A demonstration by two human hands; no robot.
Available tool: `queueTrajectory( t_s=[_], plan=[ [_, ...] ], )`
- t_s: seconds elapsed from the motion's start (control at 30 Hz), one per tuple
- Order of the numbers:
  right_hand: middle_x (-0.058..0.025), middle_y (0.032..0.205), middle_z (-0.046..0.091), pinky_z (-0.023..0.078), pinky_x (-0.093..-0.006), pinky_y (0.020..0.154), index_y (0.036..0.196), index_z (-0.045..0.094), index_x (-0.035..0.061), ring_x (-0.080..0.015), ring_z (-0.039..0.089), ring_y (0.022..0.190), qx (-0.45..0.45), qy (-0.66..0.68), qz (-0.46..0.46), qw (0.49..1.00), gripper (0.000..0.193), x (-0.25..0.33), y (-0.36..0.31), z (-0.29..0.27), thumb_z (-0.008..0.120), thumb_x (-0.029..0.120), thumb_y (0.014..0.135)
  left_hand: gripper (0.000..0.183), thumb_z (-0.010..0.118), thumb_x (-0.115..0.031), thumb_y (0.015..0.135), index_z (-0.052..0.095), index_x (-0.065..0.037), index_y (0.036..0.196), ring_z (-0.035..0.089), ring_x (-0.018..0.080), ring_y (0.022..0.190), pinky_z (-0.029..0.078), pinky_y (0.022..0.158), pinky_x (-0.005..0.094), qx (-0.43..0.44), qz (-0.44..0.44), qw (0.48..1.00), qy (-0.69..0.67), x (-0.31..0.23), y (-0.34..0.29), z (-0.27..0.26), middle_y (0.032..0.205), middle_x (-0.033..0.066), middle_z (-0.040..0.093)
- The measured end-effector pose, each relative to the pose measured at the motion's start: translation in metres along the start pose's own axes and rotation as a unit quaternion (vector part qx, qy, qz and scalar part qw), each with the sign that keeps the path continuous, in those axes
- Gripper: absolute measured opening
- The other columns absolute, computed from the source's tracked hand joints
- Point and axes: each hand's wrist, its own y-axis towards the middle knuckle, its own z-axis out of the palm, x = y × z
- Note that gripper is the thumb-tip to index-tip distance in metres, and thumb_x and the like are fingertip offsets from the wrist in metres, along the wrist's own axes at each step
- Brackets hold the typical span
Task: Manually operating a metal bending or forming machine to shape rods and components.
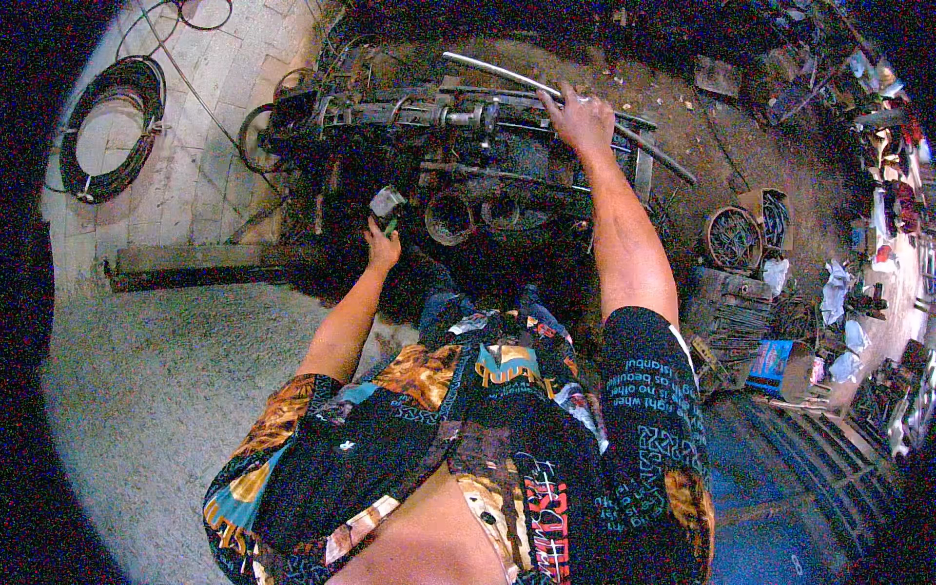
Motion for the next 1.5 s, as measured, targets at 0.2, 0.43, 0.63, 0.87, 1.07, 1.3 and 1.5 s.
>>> queueTrajectory(
  t_s=[0.2,0.43,0.63,0.87,1.07,1.3,1.5],
  plan=[
    [-0.0160,0.093,0.065,0.045,-0.0438,0.081,0.115,0.056,0.0170,-0.0325,0.060,0.091,0.005,-0.014,-0.001,1.000,0.059,-0.001,0.002,0.005,0.034,0.063,0.084,0.077,0.053,-0.028,0.086,0.003,-0.009,0.140,0.031,0.0470,0.123,0.033,0.097,0.0527,-0.006,0.010,1.000,-0.002,0.001,0.000,-0.001,0.136,0.0335,0.019],
    [-0.0157,0.093,0.065,0.045,-0.0441,0.081,0.115,0.056,0.0189,-0.0329,0.060,0.091,0.009,-0.003,0.001,1.000,0.060,-0.001,0.002,0.003,0.033,0.064,0.083,0.076,0.053,-0.027,0.087,0.002,-0.011,0.141,0.030,0.0493,0.122,0.033,0.097,0.0514,0.013,0.014,0.999,-0.032,-0.010,-0.009,-0.014,0.134,0.0373,0.019],
    [-0.0161,0.094,0.065,0.045,-0.0438,0.081,0.114,0.057,0.0188,-0.0329,0.060,0.092,0.010,-0.023,0.016,1.000,0.061,-0.002,0.001,0.002,0.033,0.065,0.083,0.073,0.051,-0.025,0.087,0.003,-0.012,0.141,0.029,0.0494,0.122,0.032,0.098,0.0524,0.020,0.006,0.999,-0.046,-0.010,-0.008,-0.015,0.134,0.0374,0.019],
    [-0.0161,0.096,0.064,0.044,-0.0438,0.082,0.117,0.055,0.0190,-0.0335,0.059,0.093,0.028,-0.013,0.019,0.999,0.062,0.001,0.000,-0.004,0.033,0.065,0.083,0.068,0.046,-0.022,0.089,0.003,-0.013,0.141,0.030,0.0471,0.123,0.031,0.098,0.0534,0.028,-0.022,0.999,-0.028,-0.011,-0.006,-0.012,0.137,0.0335,0.018],
    [-0.0166,0.096,0.064,0.043,-0.0439,0.084,0.118,0.056,0.0197,-0.0338,0.059,0.094,0.029,-0.007,0.033,0.999,0.063,-0.004,0.000,0.001,0.034,0.066,0.082,0.066,0.044,-0.023,0.091,0.003,-0.014,0.142,0.032,0.0464,0.122,0.034,0.096,0.0524,0.034,-0.014,0.998,-0.049,-0.006,-0.005,-0.012,0.137,0.0331,0.019],
    [-0.0169,0.097,0.064,0.044,-0.0453,0.082,0.118,0.056,0.0199,-0.0342,0.059,0.094,0.052,-0.003,0.039,0.998,0.062,0.001,0.001,-0.008,0.034,0.066,0.082,0.066,0.044,-0.023,0.091,0.003,-0.013,0.142,0.036,0.0459,0.119,0.034,0.096,0.0516,0.009,0.000,1.000,0.001,0.002,0.000,-0.001,0.135,0.0321,0.023],
    [-0.0178,0.100,0.063,0.043,-0.0449,0.085,0.119,0.055,0.0194,-0.0346,0.058,0.097,0.061,0.006,0.040,0.997,0.062,-0.001,0.001,-0.009,0.034,0.066,0.083,0.066,0.044,-0.023,0.089,0.005,-0.011,0.141,0.035,0.0472,0.119,0.033,0.097,0.0517,-0.004,0.006,1.000,0.000,0.004,0.001,0.001,0.134,0.0330,0.025]
  ],
)
